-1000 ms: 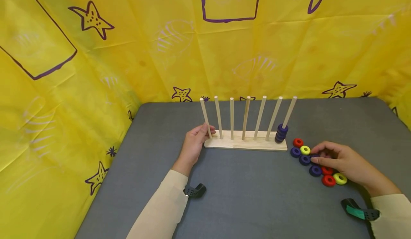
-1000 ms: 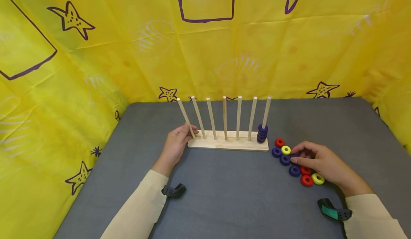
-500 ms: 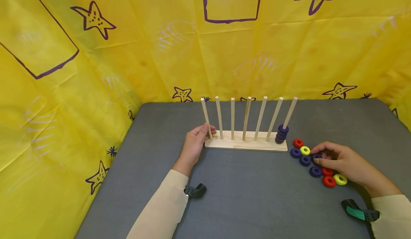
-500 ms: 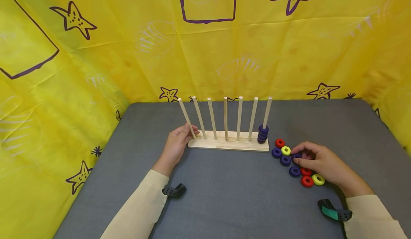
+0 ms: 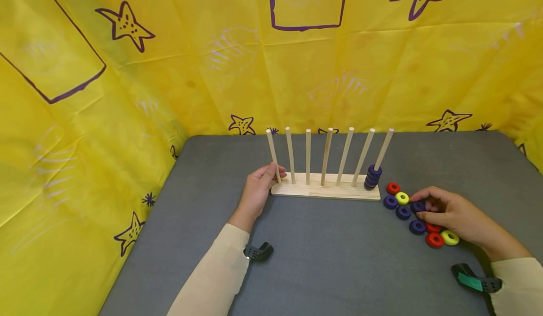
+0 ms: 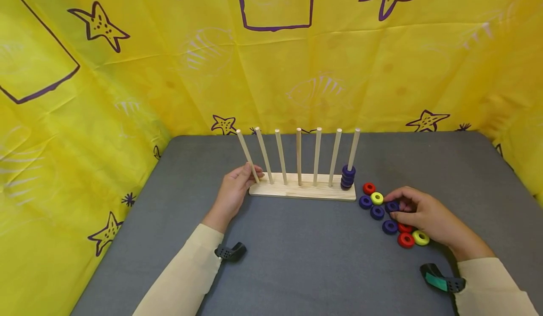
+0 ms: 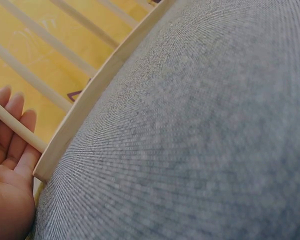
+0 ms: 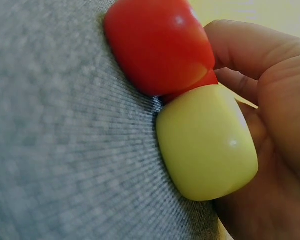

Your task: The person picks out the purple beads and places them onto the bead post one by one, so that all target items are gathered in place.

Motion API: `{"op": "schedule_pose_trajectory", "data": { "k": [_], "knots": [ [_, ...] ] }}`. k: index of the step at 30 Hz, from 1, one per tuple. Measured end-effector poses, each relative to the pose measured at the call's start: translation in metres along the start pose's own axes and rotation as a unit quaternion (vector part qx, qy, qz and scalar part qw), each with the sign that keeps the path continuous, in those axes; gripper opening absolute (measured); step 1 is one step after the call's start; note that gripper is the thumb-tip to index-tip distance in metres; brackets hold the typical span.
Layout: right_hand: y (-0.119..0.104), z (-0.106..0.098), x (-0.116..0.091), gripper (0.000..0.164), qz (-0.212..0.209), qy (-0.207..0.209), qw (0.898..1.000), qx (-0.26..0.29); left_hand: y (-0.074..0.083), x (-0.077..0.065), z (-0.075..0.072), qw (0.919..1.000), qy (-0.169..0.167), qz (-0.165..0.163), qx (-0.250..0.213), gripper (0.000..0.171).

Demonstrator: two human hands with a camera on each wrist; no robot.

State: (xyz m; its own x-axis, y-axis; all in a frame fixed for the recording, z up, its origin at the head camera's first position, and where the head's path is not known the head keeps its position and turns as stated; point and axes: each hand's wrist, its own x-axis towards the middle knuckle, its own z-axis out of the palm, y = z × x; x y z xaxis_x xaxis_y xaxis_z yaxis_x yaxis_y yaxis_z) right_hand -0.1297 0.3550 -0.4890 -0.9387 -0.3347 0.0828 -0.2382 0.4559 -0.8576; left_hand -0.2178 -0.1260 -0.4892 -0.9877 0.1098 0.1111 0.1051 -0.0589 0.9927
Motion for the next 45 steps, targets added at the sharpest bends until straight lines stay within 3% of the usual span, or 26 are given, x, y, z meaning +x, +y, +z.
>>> {"op": "schedule_pose_trajectory", "data": {
  "k": [8,18,28,37,45],
  "knots": [
    [-0.003,0.000,0.000,0.025,0.027,0.015,0.999,-0.031,0.000,-0.001,0.000,1.0000,-0.002,-0.003,-0.002,0.044],
    [-0.009,-0.001,-0.004,0.023,0.041,0.045,0.998,-0.004,0.001,-0.002,0.001,1.0000,-0.005,-0.003,0.000,0.043],
    [-0.013,-0.001,-0.003,0.028,0.036,0.061,0.997,-0.018,0.001,-0.001,0.001,1.0000,-0.002,-0.005,0.005,0.044],
    [-0.017,0.000,-0.002,0.035,0.061,0.085,0.994,-0.036,0.001,-0.001,0.000,1.0000,-0.003,-0.004,0.005,0.044],
    [-0.022,-0.001,0.000,0.033,0.025,0.113,0.993,-0.034,0.001,-0.002,-0.001,0.9999,-0.001,-0.004,0.009,0.045]
  ]
}}
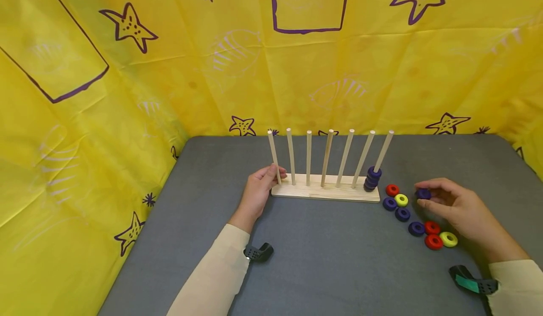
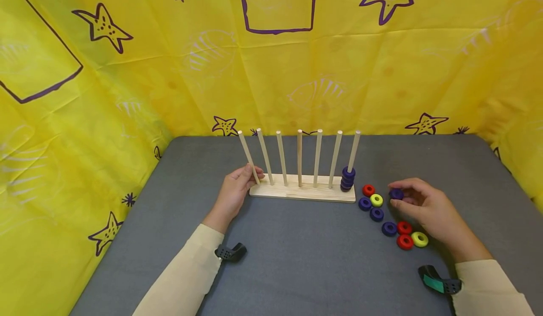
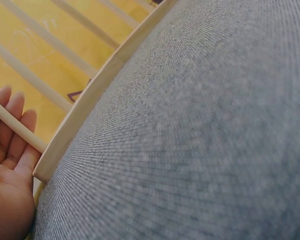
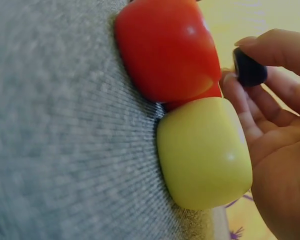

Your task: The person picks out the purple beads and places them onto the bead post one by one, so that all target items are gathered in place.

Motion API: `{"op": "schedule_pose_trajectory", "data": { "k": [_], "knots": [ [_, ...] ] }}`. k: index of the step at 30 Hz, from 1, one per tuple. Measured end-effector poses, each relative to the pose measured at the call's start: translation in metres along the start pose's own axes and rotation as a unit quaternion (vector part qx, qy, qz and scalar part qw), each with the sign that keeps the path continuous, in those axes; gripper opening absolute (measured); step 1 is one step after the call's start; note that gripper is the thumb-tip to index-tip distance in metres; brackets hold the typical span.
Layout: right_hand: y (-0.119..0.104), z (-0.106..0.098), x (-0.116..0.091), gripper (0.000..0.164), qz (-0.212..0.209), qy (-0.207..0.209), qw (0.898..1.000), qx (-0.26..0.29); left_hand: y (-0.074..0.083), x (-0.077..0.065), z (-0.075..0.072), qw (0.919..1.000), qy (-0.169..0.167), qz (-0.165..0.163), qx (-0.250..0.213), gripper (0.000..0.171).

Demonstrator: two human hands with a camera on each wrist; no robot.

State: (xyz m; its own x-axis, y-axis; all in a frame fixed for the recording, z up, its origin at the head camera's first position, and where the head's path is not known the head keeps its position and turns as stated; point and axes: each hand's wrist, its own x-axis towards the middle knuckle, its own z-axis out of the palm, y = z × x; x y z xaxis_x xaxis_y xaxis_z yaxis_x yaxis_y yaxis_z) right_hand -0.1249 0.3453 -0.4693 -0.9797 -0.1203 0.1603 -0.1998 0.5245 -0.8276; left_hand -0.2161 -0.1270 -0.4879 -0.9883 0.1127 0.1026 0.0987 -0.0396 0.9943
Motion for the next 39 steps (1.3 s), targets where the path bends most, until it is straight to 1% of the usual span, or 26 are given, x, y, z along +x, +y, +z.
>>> {"op": "schedule_pose_trajectory", "data": {
  "k": [3,9,15,20,27,34,39],
  "knots": [
    [-0.003,0.000,0.001,0.032,-0.013,0.007,1.000,-0.007,0.000,0.000,0.000,1.0000,0.000,-0.001,0.000,0.045],
    [-0.012,0.001,0.001,0.033,-0.020,0.025,0.999,-0.020,0.000,0.000,0.000,1.0000,-0.002,0.002,0.000,0.045],
    [-0.025,0.004,0.001,0.036,-0.037,0.062,0.997,-0.009,0.000,0.000,0.000,1.0000,-0.001,0.000,-0.002,0.045],
    [-0.036,0.005,0.001,0.036,-0.045,0.091,0.994,-0.031,0.001,0.000,0.001,1.0000,0.002,-0.001,-0.006,0.044],
    [-0.044,0.006,0.001,0.038,-0.059,0.103,0.992,-0.029,0.001,-0.001,0.001,1.0000,0.005,0.002,-0.003,0.044],
    [-0.055,0.007,0.002,0.040,-0.063,0.124,0.990,-0.019,0.002,-0.001,0.002,1.0000,0.006,-0.001,-0.006,0.043],
    [-0.066,0.008,0.002,0.041,-0.077,0.122,0.989,-0.019,0.002,-0.001,0.002,0.9999,0.008,-0.002,-0.010,0.042]
  ]
}}
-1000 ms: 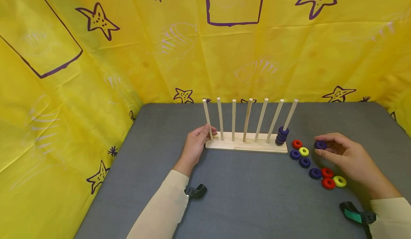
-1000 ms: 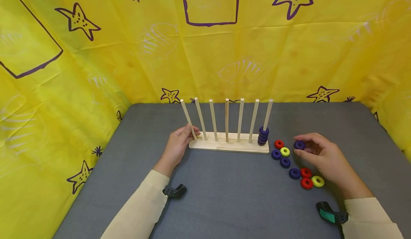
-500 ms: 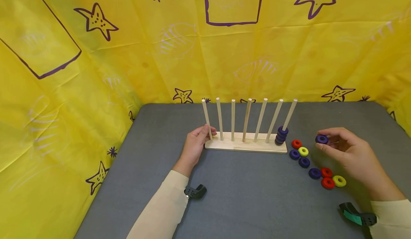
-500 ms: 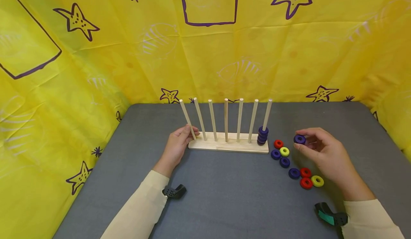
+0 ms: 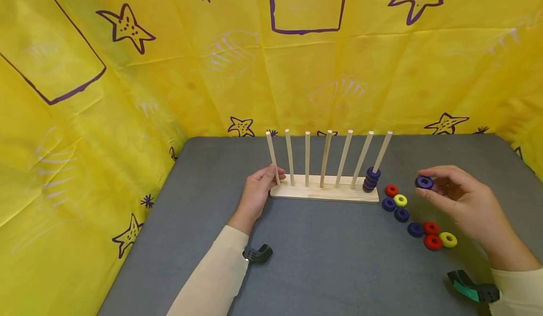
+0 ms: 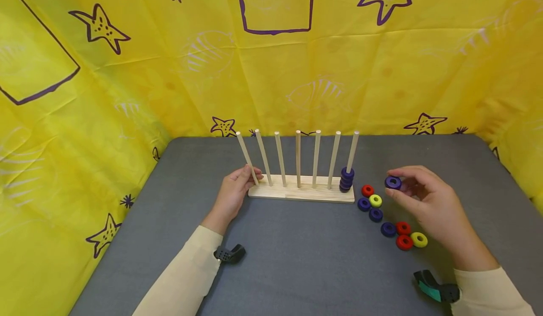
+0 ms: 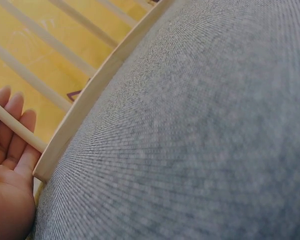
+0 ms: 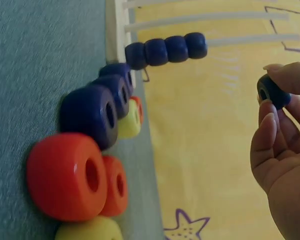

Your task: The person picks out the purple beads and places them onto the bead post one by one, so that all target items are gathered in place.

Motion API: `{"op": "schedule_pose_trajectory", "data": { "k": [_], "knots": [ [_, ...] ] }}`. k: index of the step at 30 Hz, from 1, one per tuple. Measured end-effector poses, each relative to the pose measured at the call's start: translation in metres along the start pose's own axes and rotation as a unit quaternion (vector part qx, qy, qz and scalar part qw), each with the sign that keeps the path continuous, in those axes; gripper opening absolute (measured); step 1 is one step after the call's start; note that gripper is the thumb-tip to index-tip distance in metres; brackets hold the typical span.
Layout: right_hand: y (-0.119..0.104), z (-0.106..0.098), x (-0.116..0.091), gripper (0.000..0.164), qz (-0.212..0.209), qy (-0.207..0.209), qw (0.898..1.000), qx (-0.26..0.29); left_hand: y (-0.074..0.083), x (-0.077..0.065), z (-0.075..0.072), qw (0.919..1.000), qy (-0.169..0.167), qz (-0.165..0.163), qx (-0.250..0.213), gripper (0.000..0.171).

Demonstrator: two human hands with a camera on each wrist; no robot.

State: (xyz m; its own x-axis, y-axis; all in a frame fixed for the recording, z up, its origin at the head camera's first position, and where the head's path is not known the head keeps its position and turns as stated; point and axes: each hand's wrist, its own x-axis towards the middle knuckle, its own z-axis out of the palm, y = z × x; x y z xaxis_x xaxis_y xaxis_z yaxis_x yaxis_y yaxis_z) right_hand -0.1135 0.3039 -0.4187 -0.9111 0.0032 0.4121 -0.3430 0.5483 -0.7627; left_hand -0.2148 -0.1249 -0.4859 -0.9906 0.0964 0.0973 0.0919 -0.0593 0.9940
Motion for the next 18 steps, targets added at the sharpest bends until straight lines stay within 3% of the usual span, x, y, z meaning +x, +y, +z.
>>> {"op": "schedule_pose_trajectory", "data": {
  "k": [18],
  "knots": [
    [-0.036,0.015,0.014,0.044,-0.046,-0.015,0.999,0.022,-0.003,0.001,-0.002,0.9999,-0.008,0.008,-0.006,0.043]
  ]
}}
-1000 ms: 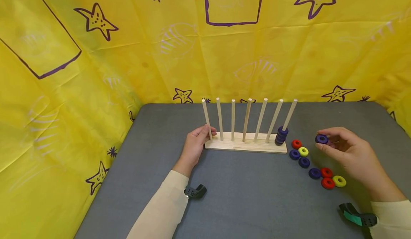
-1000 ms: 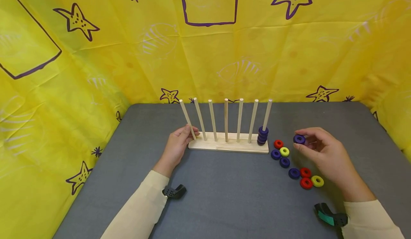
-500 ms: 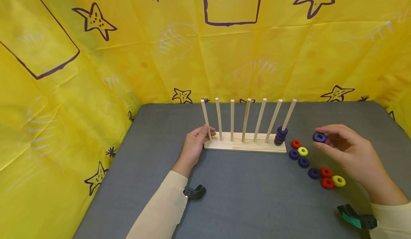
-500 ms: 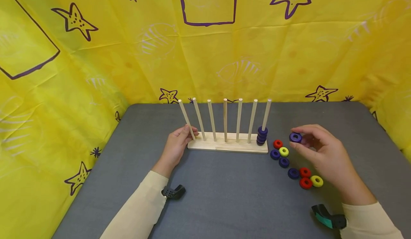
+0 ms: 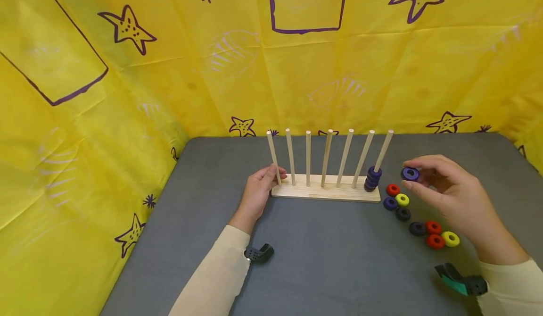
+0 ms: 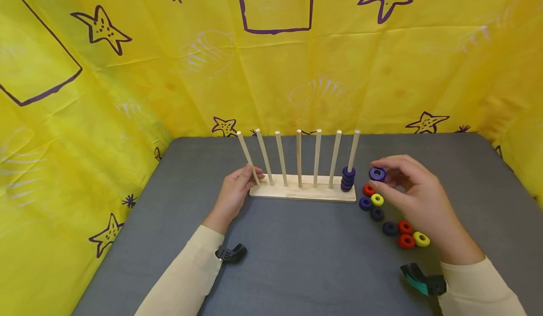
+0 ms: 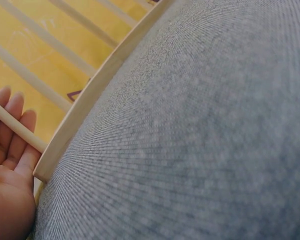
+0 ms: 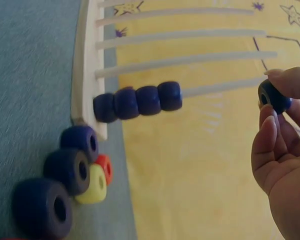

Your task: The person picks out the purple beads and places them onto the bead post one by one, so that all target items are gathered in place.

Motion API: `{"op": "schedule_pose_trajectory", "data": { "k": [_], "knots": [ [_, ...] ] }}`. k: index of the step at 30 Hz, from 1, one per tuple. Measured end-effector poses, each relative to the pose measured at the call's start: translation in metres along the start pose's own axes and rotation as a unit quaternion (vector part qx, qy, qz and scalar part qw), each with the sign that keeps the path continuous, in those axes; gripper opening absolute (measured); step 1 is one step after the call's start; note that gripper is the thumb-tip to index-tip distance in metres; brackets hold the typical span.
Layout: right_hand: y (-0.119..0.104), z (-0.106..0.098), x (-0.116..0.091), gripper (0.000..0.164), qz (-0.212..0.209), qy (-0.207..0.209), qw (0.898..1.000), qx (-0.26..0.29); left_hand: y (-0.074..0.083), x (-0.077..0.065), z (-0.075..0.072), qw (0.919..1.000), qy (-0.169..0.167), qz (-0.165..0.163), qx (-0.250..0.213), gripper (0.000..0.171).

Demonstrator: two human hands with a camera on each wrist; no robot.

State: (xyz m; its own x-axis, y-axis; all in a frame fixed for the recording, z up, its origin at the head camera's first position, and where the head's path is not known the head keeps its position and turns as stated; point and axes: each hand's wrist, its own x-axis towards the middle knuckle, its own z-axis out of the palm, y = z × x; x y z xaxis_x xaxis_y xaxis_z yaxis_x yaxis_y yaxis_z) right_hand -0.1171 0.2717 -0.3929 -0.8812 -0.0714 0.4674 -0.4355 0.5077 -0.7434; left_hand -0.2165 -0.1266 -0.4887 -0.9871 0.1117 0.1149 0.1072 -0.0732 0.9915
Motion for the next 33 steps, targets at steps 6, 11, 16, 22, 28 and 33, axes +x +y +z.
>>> {"op": "schedule_pose_trajectory", "data": {
  "k": [6,11,16,22,28,33],
  "knots": [
    [-0.011,0.006,0.011,0.046,-0.004,-0.004,1.000,0.003,-0.001,0.001,0.000,1.0000,0.000,0.002,0.009,0.044],
    [-0.020,0.007,0.022,0.050,-0.044,0.016,0.999,0.011,-0.002,0.001,0.000,1.0000,0.000,0.001,0.008,0.044],
    [-0.030,0.006,0.033,0.051,-0.069,0.036,0.997,0.004,0.000,0.000,0.000,0.9999,0.001,-0.001,0.011,0.044],
    [-0.039,0.004,0.045,0.049,-0.045,0.045,0.998,0.021,-0.001,0.001,-0.001,1.0000,0.000,-0.001,0.006,0.044],
    [-0.042,0.004,0.054,0.045,-0.033,0.050,0.998,0.028,-0.001,0.001,0.000,1.0000,0.000,0.003,0.002,0.043],
    [-0.043,0.003,0.059,0.042,-0.012,0.053,0.998,0.025,-0.004,0.002,0.000,1.0000,0.003,0.006,-0.002,0.045]
  ]
}}
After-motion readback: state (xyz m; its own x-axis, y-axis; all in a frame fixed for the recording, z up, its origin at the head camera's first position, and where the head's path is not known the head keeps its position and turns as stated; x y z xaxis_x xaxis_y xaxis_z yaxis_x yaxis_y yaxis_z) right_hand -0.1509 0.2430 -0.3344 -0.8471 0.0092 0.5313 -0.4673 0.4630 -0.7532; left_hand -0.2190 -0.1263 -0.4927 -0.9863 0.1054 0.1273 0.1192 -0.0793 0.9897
